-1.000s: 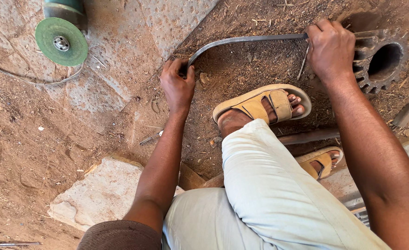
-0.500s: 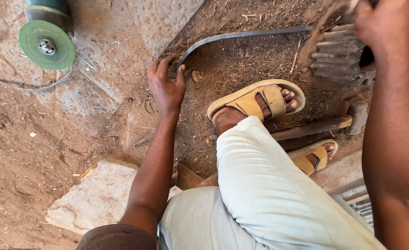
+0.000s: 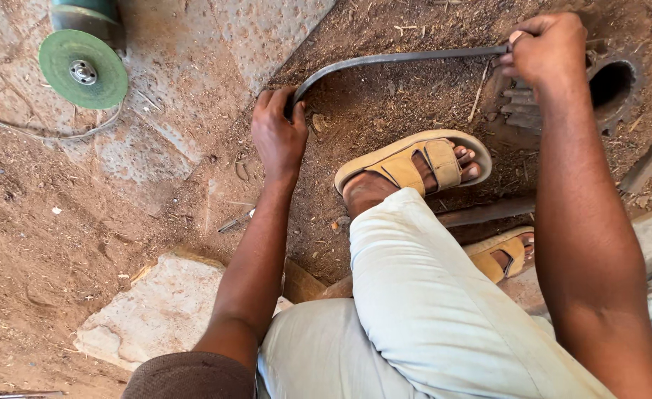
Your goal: The person crouches on the workshop floor and bends a flat metal strap by hand, fitting it around a toothed metal die set into the ground. They reposition the strap repeatedly and strike it with a hammer to set the curve, checking the bend against the die as they work.
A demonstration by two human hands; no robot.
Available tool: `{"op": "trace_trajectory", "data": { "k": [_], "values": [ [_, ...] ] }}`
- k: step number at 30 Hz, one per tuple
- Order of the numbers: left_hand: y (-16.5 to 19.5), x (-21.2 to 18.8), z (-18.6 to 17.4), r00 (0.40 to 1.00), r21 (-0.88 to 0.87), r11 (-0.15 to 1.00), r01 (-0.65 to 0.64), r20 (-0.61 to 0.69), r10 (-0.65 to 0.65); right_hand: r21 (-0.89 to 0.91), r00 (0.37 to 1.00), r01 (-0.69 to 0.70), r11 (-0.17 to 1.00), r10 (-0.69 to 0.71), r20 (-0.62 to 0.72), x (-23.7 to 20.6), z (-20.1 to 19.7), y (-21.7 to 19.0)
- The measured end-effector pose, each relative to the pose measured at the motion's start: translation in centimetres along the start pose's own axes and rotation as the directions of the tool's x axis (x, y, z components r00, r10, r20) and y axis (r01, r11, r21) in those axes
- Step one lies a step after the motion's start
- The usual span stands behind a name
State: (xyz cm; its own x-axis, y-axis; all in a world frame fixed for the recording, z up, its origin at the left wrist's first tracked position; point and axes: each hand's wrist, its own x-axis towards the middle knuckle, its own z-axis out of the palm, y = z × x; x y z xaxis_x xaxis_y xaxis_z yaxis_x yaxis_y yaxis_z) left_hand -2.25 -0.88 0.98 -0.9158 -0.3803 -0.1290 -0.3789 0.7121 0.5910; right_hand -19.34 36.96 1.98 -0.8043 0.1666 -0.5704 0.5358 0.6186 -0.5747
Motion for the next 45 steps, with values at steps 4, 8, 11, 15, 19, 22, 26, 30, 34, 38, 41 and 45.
{"op": "trace_trajectory", "data": {
  "k": [4,8,11,15,19,22,26,30,34,38,41,45],
  "values": [
    [0.0,0.1,-0.1,1.0,-0.041,0.999,-0.001,-0.006,0.001,-0.081,1.0,-0.027,0.996,0.027,0.003,0.2,-0.3,-0.2],
    [0.0,0.3,0.2,1.0,-0.022,1.0,-0.015,-0.018,0.014,-0.109,0.999,-0.024,0.994,0.026,0.024,0.0,-0.7,-0.4],
    [-0.1,0.4,0.4,0.999,-0.041,0.999,0.032,0.008,-0.032,-0.061,0.999,-0.024,0.998,0.026,0.046,0.0,-0.8,-0.5],
    [-0.2,0.3,0.5,0.999,-0.008,0.999,-0.032,-0.028,0.032,-0.058,0.999,-0.027,0.998,0.029,0.039,0.3,-0.7,-0.4],
    [-0.3,0.1,0.7,0.997,0.015,0.999,-0.051,-0.049,0.051,-0.016,0.998,-0.026,1.0,0.027,0.056,0.8,-0.6,0.3],
    [-0.3,0.1,0.8,0.997,0.024,0.998,-0.057,-0.052,0.058,-0.035,0.998,-0.03,0.999,0.032,0.05,1.1,-0.6,0.9],
    [-0.3,0.0,0.9,1.0,0.004,1.0,0.007,-0.018,-0.007,0.007,0.998,0.031,0.999,-0.032,0.057,1.0,-0.5,0.8],
    [-0.4,-0.3,1.0,0.988,0.041,0.993,-0.106,-0.11,0.11,0.045,0.997,-0.041,0.998,0.037,0.071,-0.1,-0.5,-0.8],
    [-0.6,-0.5,1.1,0.998,0.001,0.998,-0.057,-0.041,0.057,-0.007,0.987,-0.149,0.989,0.149,0.06,-1.6,-1.0,-3.1],
    [-0.9,-1.2,0.4,1.0,-0.122,0.992,0.021,0.014,-0.02,0.108,0.98,-0.18,0.978,0.169,0.107,-2.1,-1.6,-4.2],
    [-1.2,-2.1,-0.4,0.997,0.031,0.998,-0.049,-0.065,0.051,0.177,0.979,-0.188,0.966,0.168,0.119,-1.9,-1.9,-3.6],
    [-1.6,-3.4,-1.2,0.998,-0.015,0.999,-0.039,-0.041,0.038,0.176,0.988,-0.125,0.976,0.106,0.113,-1.2,-1.9,-1.5]
  ]
}}
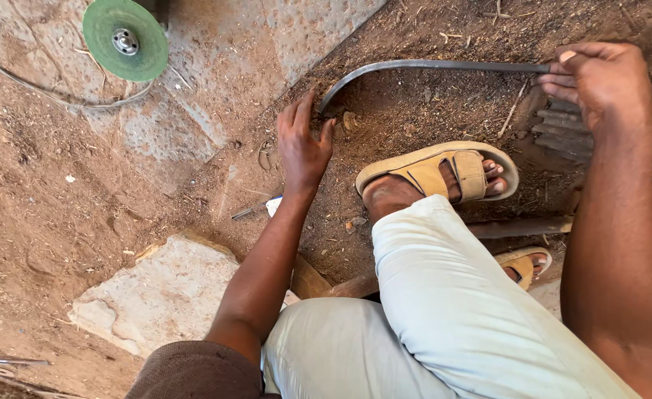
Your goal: The person crouches on the workshop floor and bends a flat metal strap by hand, fitting it around a toothed metal die set into the ground. They reposition the strap repeatedly and strike it with a hammer to set the curve, checking the bend against the die as they work.
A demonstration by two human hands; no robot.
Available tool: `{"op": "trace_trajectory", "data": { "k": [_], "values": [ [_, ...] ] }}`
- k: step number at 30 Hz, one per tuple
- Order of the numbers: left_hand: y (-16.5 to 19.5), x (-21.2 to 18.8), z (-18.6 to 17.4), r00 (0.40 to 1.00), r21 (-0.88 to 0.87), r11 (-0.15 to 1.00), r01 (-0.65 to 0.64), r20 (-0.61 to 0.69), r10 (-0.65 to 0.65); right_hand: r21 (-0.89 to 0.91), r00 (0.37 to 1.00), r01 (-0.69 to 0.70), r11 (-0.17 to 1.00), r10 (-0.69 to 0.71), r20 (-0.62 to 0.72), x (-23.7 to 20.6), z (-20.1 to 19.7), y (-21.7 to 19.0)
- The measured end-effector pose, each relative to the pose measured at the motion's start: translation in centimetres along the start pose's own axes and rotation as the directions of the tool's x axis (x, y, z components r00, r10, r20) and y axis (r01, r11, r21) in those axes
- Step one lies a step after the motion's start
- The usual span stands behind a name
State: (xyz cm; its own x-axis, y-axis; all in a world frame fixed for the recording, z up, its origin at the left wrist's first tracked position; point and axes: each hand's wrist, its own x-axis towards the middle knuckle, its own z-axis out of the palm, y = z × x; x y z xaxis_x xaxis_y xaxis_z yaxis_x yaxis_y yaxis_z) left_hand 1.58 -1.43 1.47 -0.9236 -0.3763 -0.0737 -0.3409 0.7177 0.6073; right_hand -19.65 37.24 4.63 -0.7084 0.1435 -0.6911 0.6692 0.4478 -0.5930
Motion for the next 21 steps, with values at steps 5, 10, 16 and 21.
{"op": "trace_trajectory", "data": {
  "k": [5,10,16,21],
  "values": [
    [-0.4,-0.4,0.2,1.0,-0.004,1.0,0.024,0.003,-0.024,-0.135,0.993,0.119,0.984,-0.119,0.006,0.9,0.4,2.5],
    [-0.8,0.2,1.2,0.999,-0.027,0.999,0.035,-0.034,-0.036,-0.089,0.995,0.101,0.991,-0.102,-0.006,0.9,0.5,2.4],
    [-1.6,0.1,2.2,0.998,-0.004,1.0,0.021,-0.061,-0.021,-0.074,0.999,-0.009,0.997,0.006,-0.042,-0.7,0.8,0.1],
    [-1.8,0.2,2.5,0.997,0.019,1.0,0.024,-0.078,-0.022,-0.102,0.995,-0.071,0.992,0.063,-0.079,-1.7,1.4,-1.5]
  ]
}}
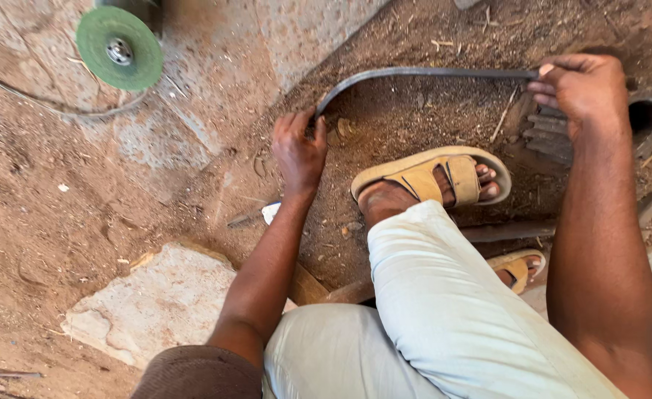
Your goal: The person crouches on the workshop floor and bends a flat metal strap by hand, fitting it around a toothed metal die set into the ground. They reposition the strap repeatedly and strike it with a hammer to set the curve, checking the bend against the die as they work.
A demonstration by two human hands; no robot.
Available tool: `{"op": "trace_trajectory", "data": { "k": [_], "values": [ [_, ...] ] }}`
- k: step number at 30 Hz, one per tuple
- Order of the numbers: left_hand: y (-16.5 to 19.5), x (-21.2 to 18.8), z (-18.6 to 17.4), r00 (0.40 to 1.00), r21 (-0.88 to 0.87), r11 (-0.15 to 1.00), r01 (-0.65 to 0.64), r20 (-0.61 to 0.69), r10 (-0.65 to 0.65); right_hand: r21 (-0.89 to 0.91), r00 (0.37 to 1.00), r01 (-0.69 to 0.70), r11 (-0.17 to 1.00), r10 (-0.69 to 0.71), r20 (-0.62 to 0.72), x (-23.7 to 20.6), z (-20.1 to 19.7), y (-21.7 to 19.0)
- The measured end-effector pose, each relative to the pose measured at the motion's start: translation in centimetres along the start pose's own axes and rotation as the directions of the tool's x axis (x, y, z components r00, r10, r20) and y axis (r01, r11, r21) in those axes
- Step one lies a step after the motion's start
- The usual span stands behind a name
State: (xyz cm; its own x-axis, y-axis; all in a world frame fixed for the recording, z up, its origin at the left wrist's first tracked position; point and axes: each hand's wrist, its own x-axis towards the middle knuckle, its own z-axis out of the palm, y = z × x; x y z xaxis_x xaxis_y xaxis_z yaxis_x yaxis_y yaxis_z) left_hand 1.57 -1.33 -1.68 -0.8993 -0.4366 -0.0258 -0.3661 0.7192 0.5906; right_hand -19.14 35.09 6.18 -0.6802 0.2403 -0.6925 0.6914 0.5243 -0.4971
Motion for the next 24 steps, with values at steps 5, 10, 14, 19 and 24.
{"op": "trace_trajectory", "data": {
  "k": [5,10,14,19,24],
  "values": [
    [0.3,0.2,0.0,1.0,0.024,1.0,-0.006,0.005,0.006,0.044,0.999,-0.05,0.998,0.05,0.005,0.2,-0.1,-0.2],
    [0.6,0.2,0.2,1.0,0.106,0.994,-0.018,0.002,0.017,0.107,0.998,-0.046,0.993,0.042,0.042,1.4,-0.4,0.7],
    [0.6,0.4,0.4,1.0,0.135,0.99,-0.028,0.013,0.026,0.104,0.998,-0.03,0.994,0.024,0.063,2.4,-0.8,1.6],
    [0.6,0.1,0.7,0.999,0.147,0.989,-0.007,0.038,0.001,0.128,0.995,-0.021,0.992,0.008,0.102,2.9,-1.3,2.3],
    [0.4,-0.5,1.4,0.999,0.103,0.994,-0.042,0.007,0.042,0.133,0.99,-0.037,0.99,0.019,0.136,2.4,-1.6,1.7]
  ]
}}
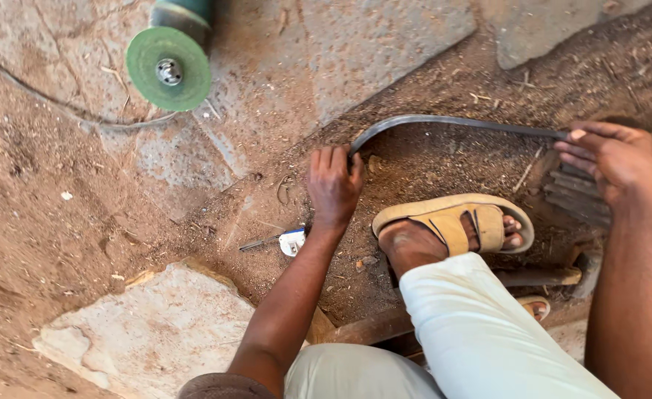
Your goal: The person crouches on the workshop floor and bends a flat metal strap by hand, fitting it around a toothed metal die set into the ground. They reposition the strap repeatedly and strike it with a hammer to set the curve, checking the bend against the die as they work.
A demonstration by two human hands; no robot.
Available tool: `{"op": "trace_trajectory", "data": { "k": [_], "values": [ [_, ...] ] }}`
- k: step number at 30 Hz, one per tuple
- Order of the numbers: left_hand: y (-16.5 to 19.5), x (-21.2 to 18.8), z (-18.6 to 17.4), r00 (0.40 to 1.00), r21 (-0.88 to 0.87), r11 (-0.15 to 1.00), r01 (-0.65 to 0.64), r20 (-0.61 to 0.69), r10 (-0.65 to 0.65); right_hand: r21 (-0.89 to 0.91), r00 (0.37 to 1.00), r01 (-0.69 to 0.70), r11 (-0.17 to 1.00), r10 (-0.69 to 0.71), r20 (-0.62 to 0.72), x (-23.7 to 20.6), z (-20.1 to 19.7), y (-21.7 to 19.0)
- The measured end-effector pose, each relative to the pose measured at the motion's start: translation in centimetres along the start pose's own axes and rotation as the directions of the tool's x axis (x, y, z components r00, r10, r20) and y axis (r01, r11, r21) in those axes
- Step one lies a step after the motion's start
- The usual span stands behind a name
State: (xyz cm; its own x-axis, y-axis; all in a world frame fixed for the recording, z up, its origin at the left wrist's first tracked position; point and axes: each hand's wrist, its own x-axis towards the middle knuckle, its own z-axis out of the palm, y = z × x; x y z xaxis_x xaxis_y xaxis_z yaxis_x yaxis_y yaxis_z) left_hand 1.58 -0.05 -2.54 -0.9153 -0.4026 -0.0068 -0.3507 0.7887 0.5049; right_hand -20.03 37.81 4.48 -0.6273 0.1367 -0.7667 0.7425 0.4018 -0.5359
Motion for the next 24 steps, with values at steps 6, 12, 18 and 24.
{"op": "trace_trajectory", "data": {
  "k": [6,12,18,24],
  "values": [
    [0.6,0.2,-0.8,1.0,-0.097,0.995,0.029,-0.001,-0.029,-0.018,0.997,-0.069,0.997,0.069,-0.034,-1.0,0.3,-1.6],
    [1.0,0.5,-1.7,0.997,-0.103,0.994,-0.033,-0.066,0.026,0.015,0.994,-0.086,0.996,0.086,-0.066,-1.0,0.4,-1.5],
    [0.3,0.4,-1.0,0.998,-0.144,0.988,-0.047,0.036,0.053,0.027,0.995,-0.045,0.999,0.047,-0.093,-1.0,0.5,-0.8],
    [0.6,0.5,-2.1,0.999,-0.218,0.975,-0.044,-0.004,0.044,-0.033,0.987,-0.067,0.997,0.061,-0.148,-1.8,1.5,-1.3]
  ]
}}
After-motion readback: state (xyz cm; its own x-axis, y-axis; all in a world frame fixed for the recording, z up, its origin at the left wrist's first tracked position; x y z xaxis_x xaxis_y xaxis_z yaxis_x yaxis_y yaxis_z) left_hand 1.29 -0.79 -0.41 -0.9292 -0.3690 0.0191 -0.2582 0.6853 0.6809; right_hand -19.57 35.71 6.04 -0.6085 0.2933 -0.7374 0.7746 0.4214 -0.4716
